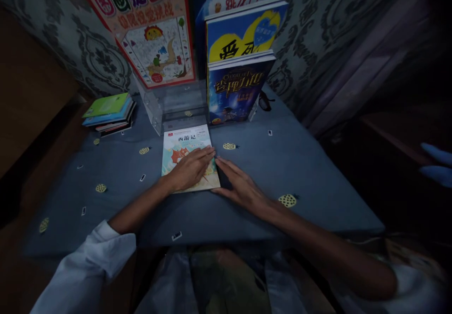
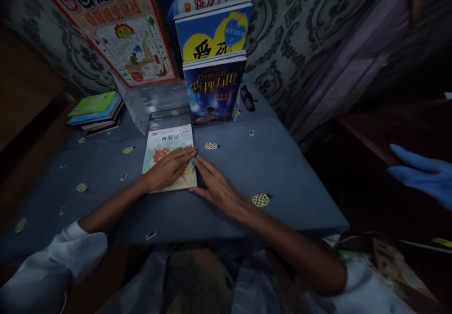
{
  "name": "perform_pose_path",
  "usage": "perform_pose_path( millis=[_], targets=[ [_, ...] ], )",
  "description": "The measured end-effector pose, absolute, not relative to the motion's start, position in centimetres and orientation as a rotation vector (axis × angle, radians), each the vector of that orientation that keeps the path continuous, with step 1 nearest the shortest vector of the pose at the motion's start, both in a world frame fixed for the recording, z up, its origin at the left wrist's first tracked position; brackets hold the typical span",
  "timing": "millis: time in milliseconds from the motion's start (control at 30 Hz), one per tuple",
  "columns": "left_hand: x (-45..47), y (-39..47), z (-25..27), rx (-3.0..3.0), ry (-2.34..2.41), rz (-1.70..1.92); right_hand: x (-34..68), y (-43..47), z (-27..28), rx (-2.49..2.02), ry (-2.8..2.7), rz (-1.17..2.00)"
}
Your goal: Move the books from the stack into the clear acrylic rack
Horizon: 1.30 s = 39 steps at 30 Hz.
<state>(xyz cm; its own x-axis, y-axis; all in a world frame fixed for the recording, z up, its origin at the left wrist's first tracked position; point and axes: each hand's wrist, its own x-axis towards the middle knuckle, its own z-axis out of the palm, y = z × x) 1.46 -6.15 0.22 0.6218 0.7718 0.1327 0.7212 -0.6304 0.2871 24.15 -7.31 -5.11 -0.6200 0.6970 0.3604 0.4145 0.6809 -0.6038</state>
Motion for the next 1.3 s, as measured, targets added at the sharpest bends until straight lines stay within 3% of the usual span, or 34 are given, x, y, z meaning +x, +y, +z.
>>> perform_pose_path(
  millis=[433,1300],
  targets=[
    [2.6,-14.1,1.8,2.677,1.111,0.327,24.3,-7.3,-5.2,-0.85,-2.307,0.649],
    [-1.5,-23.3,-1.6,2.511,2.027,0.508,22.4,-8.6,-1.6,-0.654,-2.57,0.449]
  ],
)
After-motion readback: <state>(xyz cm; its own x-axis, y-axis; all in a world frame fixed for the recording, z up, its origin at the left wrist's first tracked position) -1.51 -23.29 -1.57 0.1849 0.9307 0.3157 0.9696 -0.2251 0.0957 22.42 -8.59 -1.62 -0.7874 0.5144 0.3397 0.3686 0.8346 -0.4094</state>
